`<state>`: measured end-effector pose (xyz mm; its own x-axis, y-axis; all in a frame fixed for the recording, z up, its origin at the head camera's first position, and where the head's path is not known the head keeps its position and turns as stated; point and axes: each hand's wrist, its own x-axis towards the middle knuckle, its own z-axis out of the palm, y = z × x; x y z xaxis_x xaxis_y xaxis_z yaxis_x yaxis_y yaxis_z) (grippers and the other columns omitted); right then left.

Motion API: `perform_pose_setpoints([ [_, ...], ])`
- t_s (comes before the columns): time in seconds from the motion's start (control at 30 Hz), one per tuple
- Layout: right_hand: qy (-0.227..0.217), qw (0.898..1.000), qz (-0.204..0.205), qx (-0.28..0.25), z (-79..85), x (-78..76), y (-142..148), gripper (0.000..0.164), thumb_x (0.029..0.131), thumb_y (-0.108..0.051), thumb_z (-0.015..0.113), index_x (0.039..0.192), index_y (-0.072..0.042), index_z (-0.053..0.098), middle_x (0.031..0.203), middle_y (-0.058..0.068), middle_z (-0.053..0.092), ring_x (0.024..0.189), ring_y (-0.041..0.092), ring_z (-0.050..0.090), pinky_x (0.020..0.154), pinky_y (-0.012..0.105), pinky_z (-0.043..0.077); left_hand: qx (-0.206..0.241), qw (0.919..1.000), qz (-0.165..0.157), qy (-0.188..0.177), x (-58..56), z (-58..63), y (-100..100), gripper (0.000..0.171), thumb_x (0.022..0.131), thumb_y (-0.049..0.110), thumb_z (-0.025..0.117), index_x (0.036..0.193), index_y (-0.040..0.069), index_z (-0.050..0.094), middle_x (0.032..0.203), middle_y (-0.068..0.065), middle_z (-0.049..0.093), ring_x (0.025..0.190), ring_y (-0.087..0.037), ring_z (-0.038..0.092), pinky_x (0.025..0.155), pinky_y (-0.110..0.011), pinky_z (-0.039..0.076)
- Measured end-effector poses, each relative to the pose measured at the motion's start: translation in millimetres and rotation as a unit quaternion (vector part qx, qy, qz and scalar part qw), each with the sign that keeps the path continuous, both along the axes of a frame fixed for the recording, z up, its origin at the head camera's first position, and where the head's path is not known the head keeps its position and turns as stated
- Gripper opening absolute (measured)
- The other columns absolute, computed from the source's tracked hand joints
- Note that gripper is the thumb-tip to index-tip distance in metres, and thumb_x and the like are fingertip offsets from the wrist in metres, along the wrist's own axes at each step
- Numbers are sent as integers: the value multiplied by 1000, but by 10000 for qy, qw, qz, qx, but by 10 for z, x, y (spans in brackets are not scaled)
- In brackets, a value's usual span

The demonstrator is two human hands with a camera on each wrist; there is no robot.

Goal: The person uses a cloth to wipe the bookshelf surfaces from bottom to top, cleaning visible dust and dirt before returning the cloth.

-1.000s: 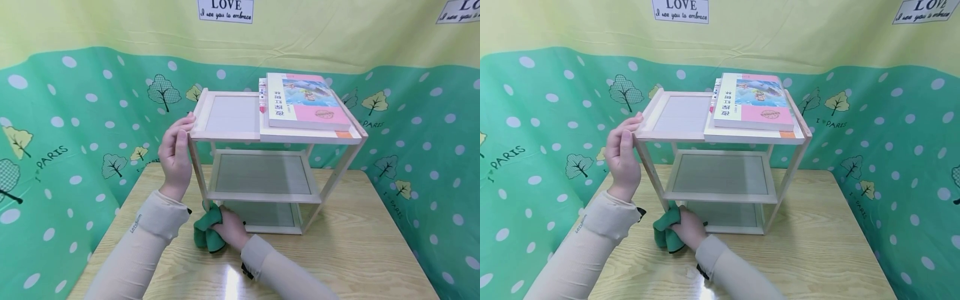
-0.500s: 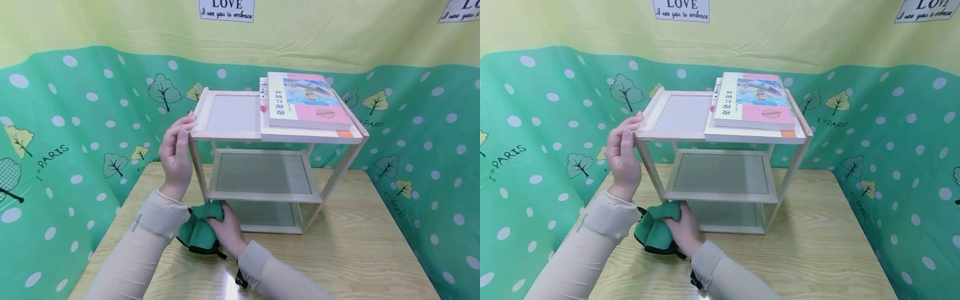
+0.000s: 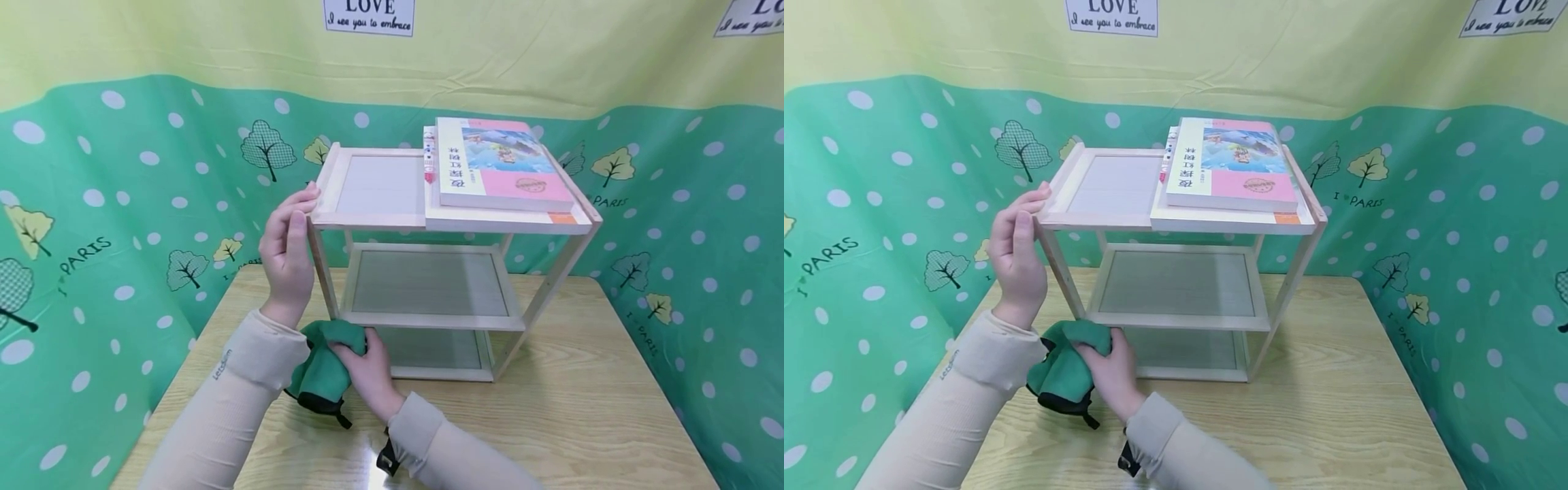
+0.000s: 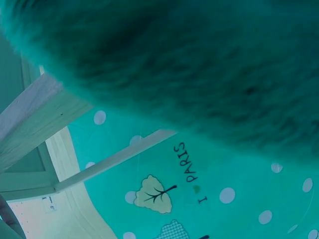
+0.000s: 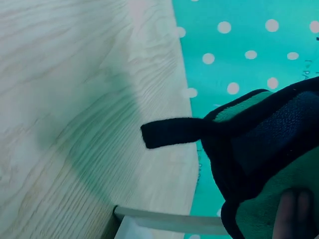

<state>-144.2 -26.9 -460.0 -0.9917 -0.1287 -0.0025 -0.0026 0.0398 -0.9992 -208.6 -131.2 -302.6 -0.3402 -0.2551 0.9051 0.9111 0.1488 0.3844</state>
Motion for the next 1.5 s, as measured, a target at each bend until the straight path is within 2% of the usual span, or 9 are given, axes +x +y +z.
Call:
perform_pose_setpoints([
  [0.23,-275,9992,-36,-283,-21,-33,-28,46,89,-37,70,123,-9,55,118,7,64,102,16,63,89,32,55,-25,10000,-9,-10,2,6,1,26,95,0,42,103,-16,60,120,2,70,125,-27,61,113,-50,44],
  [0.5,-37,9999,32,121,-139,-84,-7,51,88,-29,71,130,-7,52,125,10,63,110,21,62,94,36,55,-31,10000,21,-62,11,3,2,25,95,0,42,103,-16,60,120,3,70,125,-27,61,113,-49,43],
  [0.9,-5,9955,125,939,-370,-116,56,38,82,-25,76,109,-5,57,105,9,66,95,17,62,81,33,56,-23,9999,59,-80,7,-2,-2,25,95,0,42,102,-16,60,119,3,70,125,-26,61,113,-49,44],
  [1.1,-203,9930,247,1134,-495,-131,89,38,81,-21,76,109,-5,57,107,10,66,97,19,61,84,37,55,32,10000,-41,14,-1,-2,6,25,95,-1,42,102,-16,61,119,1,70,124,-27,62,113,-51,43],
  [1.27,-253,9929,454,1066,-503,-129,129,36,81,-21,75,108,-6,57,107,10,65,97,20,60,85,40,55,19,10000,-7,-14,4,-3,4,25,95,-1,41,102,-16,60,119,2,70,125,-27,61,113,-50,43],
  [1.5,-169,9893,753,1240,-404,-113,235,36,81,-21,76,108,-6,57,107,10,64,95,21,59,80,40,55,29,10000,-28,-2,2,-2,0,25,95,-1,42,102,-16,60,119,2,70,124,-28,61,114,-50,43],
])
